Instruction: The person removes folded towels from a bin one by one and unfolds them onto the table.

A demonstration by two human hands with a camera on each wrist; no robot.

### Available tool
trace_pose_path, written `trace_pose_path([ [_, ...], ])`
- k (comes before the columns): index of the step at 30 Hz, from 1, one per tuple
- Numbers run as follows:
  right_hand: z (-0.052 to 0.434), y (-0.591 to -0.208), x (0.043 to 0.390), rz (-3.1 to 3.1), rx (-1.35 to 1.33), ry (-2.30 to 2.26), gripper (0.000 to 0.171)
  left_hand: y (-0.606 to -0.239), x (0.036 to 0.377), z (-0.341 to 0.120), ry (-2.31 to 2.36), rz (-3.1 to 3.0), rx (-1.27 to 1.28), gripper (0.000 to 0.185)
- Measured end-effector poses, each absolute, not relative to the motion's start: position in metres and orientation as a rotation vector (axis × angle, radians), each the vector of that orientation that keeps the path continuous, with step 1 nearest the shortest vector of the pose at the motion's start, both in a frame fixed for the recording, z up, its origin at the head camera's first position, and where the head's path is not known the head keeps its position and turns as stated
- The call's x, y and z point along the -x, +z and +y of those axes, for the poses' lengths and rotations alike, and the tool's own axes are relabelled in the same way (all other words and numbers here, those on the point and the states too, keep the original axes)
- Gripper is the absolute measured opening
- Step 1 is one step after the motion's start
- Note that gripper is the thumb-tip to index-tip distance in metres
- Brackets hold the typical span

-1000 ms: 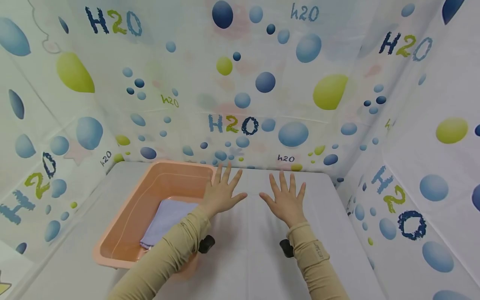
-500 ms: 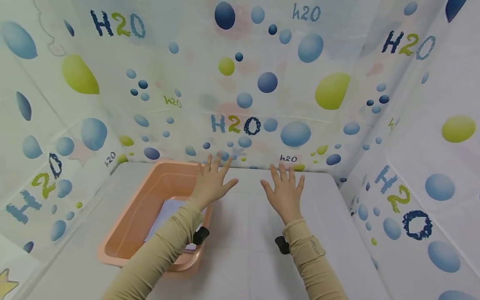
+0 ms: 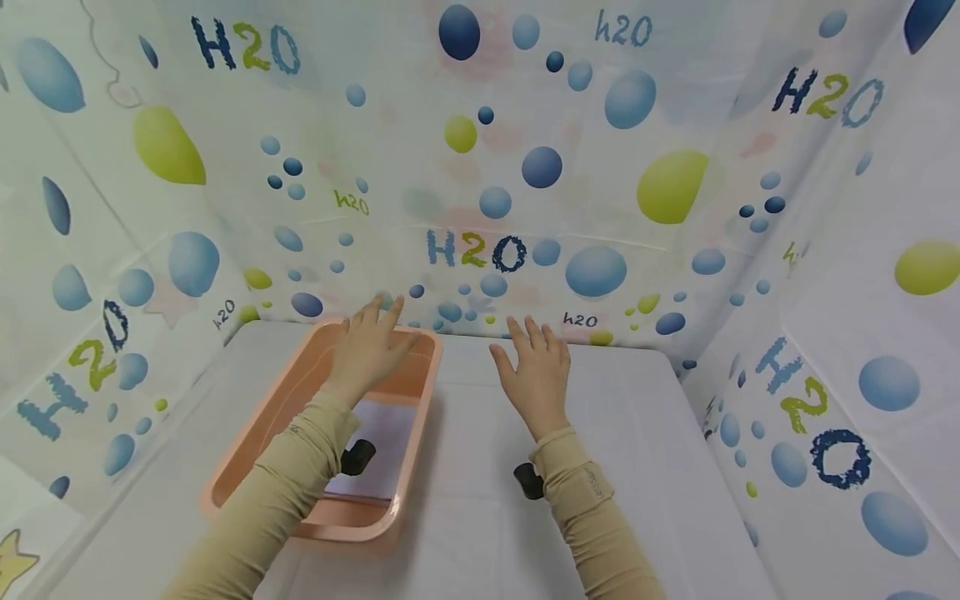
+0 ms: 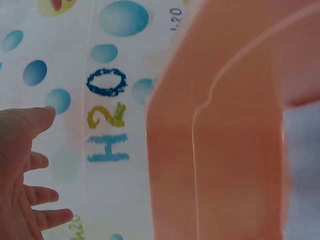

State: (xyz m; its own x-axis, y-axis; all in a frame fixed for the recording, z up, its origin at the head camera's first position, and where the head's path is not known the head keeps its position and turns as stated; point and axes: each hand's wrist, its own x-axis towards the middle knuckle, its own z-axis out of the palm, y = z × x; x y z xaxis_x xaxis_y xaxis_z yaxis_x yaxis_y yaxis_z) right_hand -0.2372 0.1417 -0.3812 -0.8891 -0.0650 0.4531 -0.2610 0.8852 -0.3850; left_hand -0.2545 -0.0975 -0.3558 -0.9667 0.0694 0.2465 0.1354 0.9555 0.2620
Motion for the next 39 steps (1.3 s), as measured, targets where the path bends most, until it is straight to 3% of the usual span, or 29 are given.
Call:
trace_pose_path([
  [19, 0.090, -0.374, 0.239, -2.406, -0.386, 0.718, 0.057, -0.367, 0.254, -0.175, -0.681, -2.916, -0.216, 0.064],
  [35, 0.063, -0.373, 0.236, -2.410, -0.428, 0.835, 0.070, -0.385, 0.247, -0.207, -0.976, -3.076, -0.304, 0.078],
  [39, 0.060, -0.375, 0.233, -2.413, -0.435, 0.832, 0.071, -0.392, 0.250, -0.210, -0.975, -3.086, -0.265, 0.074],
])
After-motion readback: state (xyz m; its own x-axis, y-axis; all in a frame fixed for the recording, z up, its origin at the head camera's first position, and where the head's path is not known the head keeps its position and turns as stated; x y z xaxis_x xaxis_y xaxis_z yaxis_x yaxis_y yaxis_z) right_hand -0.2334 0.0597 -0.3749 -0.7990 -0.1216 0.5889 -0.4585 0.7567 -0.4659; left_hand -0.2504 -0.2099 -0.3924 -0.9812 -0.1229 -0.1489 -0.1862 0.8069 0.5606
